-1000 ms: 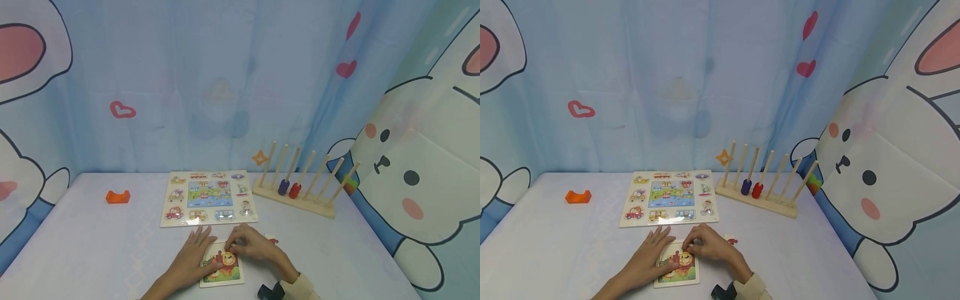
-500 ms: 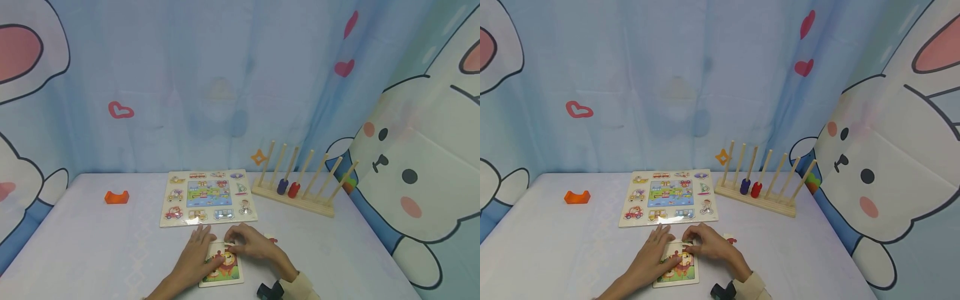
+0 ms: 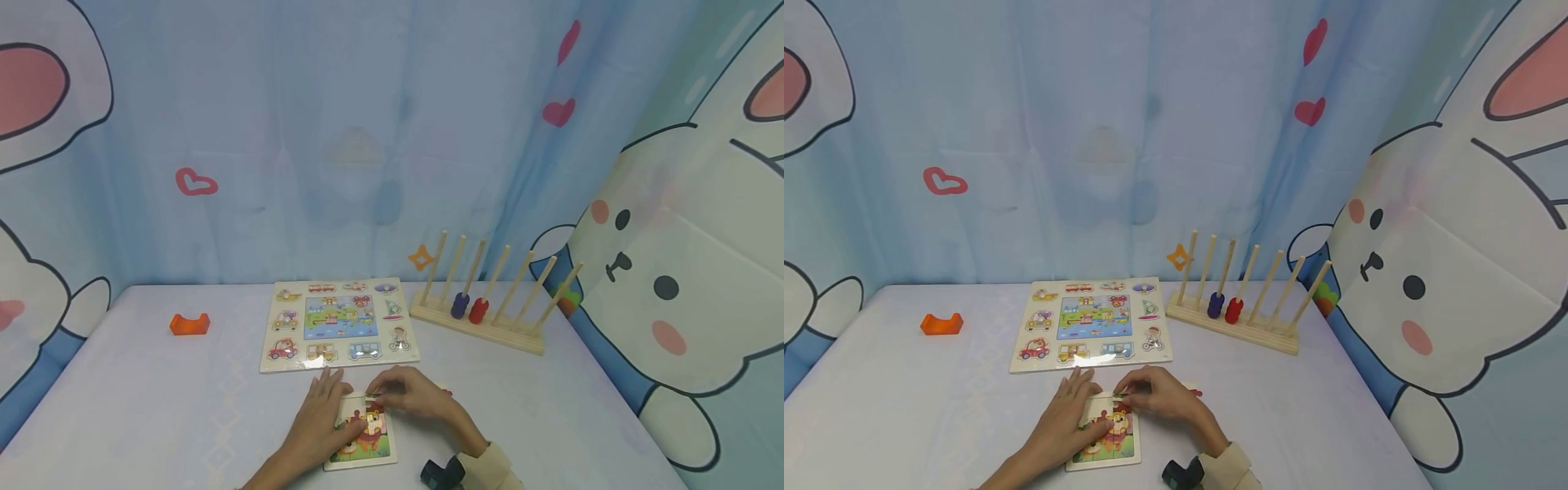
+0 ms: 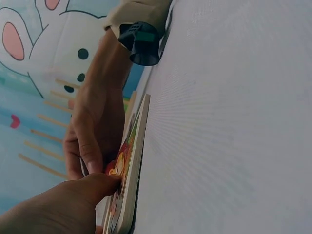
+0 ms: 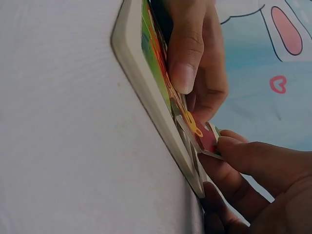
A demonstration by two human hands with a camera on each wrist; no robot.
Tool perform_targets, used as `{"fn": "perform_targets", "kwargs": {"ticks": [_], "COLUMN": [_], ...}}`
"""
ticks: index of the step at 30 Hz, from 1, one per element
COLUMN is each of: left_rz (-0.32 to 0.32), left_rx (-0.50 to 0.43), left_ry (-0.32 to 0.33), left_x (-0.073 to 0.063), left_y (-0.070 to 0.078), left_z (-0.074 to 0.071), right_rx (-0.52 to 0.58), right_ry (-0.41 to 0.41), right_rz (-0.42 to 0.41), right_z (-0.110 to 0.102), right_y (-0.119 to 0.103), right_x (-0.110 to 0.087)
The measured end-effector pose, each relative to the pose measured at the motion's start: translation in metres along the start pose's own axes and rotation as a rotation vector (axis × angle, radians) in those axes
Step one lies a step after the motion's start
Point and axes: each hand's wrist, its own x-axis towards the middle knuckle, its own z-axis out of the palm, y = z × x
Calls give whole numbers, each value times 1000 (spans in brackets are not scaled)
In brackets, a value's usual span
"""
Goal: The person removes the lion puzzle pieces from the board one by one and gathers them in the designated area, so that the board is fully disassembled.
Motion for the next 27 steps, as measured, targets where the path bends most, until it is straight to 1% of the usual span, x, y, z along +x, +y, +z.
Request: {"fn": "perform_targets", "kwargs": {"ticks": [4,8,11,15,23,27], "left_rz": [-14,-14,-16,-16,-32,-48], "left_rx": [-18,-35,-36,-31,0,1], "left_ry": [3,8,6,13,33,33], "left_x": [0,0,0,1,0,0], "left_y": [1,2,2,3,7,9], "left_z": [0,0,-1,-1,4,5], "right_rx": [12,19,12,-18,-46,-36], "right_ry": [21,27,26,21,6,4], "right_rz": [30,56,67,78,58,53], "right_z": [1,-2,-1,1,1,2], "right_y": [-5,-27,-24,-3,-2,-1], "right_x": [0,-3,-2,1,1,1]}}
